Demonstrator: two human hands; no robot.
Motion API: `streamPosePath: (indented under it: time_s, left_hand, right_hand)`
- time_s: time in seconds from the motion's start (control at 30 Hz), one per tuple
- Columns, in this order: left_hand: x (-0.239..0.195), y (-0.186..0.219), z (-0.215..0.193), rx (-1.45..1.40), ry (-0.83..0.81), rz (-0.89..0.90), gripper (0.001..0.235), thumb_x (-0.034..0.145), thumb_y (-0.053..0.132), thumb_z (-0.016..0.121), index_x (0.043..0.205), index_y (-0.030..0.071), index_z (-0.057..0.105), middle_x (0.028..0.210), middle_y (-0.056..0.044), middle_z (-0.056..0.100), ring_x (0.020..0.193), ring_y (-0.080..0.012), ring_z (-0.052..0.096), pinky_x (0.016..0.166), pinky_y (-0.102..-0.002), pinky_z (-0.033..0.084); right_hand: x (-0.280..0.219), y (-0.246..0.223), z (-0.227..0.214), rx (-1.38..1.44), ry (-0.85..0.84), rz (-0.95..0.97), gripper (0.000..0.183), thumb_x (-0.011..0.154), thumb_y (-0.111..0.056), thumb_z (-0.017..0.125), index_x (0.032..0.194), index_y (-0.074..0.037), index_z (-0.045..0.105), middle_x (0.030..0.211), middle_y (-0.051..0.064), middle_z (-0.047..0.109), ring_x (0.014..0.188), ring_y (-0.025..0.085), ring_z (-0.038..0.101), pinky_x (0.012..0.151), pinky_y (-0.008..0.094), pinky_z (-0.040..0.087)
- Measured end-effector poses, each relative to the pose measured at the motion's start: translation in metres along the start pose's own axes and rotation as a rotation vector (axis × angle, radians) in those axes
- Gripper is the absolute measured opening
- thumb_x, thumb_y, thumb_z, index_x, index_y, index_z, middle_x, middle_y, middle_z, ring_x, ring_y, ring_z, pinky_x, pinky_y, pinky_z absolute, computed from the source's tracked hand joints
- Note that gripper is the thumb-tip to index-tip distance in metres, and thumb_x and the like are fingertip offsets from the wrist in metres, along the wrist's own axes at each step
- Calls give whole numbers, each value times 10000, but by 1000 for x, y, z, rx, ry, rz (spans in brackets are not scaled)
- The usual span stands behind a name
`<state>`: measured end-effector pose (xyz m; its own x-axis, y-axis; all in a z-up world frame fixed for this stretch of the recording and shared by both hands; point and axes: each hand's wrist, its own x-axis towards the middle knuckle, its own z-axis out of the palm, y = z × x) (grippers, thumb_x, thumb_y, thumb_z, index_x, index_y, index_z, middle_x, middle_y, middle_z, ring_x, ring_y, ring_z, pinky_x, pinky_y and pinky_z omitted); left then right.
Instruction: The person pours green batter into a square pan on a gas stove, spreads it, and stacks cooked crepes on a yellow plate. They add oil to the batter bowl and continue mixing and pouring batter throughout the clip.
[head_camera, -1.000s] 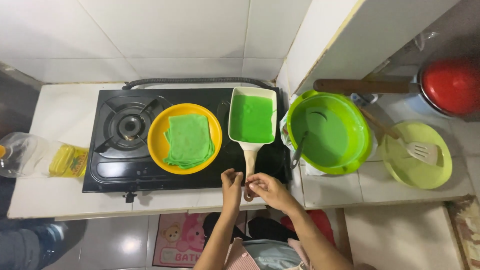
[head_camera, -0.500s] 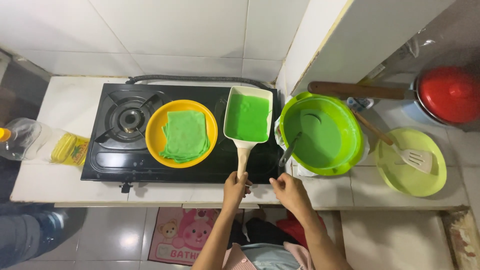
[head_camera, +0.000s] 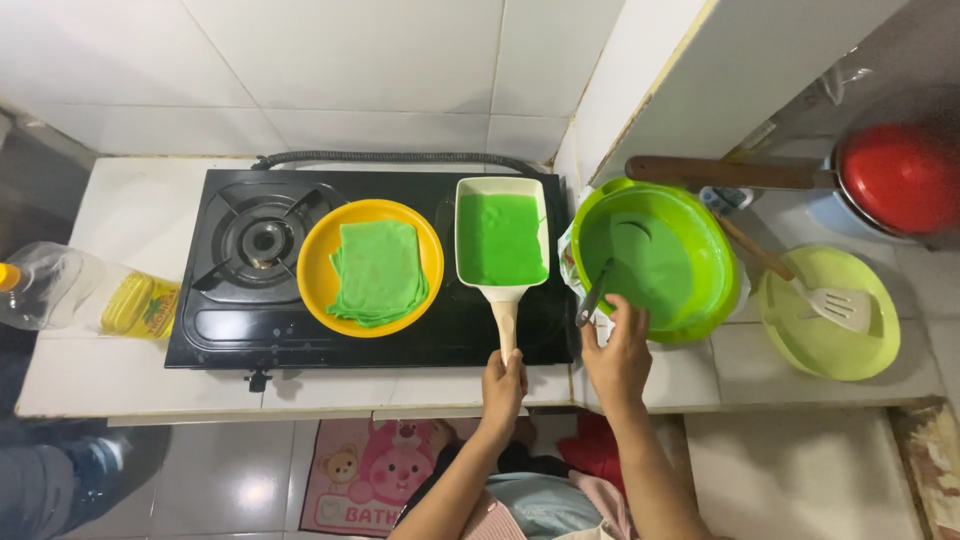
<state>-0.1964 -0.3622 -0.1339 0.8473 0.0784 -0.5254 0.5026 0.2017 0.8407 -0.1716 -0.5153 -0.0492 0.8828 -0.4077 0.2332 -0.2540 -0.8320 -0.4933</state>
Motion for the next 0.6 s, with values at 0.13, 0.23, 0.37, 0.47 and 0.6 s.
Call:
streamPosePath:
  time_s: [0.13, 0.23, 0.37, 0.47, 0.6]
  left_hand:
    - [-4, 14, 1, -7, -14, -18, 201, 1047, 185, 515, 977, 17, 601, 592, -12, 515, 459, -122, 530, 444, -234, 438]
    - [-6, 20, -5, 4, -46, -58, 239, 1019, 179, 554, 1065, -43, 628, 693, -120, 672, 537, -177, 647, 508, -269, 499]
    - [3, 14, -15, 2, -126, -77, 287, 986, 203, 617, 1135, -41, 641, 809, -184, 762, 628, -215, 739, 544, -284, 541]
    - [2, 13, -17, -19, -148, -84, 312, 974, 188, 631, 1171, -53, 636, 866, -199, 772, 685, -232, 758, 590, -299, 559]
    - [-19, 44, -20, -22, -138, -65, 353, 970, 174, 622, 1217, -78, 635, 900, -204, 760, 741, -245, 746, 649, -314, 556]
  right_hand:
    - [11, 13, 7, 14, -21, -57, 445, 870, -209, 785, 1291, -187, 641, 1151, 48, 528, 714, 265, 692, 624, 511, 637]
    - [18, 24, 10, 68, 2, -166, 364, 844, -172, 805, 1197, -203, 721, 1168, 29, 562, 658, 208, 693, 578, 399, 615]
    - [32, 18, 6, 349, 41, -263, 359, 899, 60, 612, 1232, -67, 656, 1274, 154, 632, 868, 314, 721, 735, 412, 629]
    - [41, 9, -4, 527, 94, -305, 319, 952, 161, 514, 1243, 52, 585, 1286, 251, 659, 1039, 395, 707, 839, 452, 623]
    - [55, 17, -3, 394, 209, -342, 218, 982, -58, 746, 1165, 5, 645, 1095, 158, 709, 918, 307, 741, 778, 386, 625]
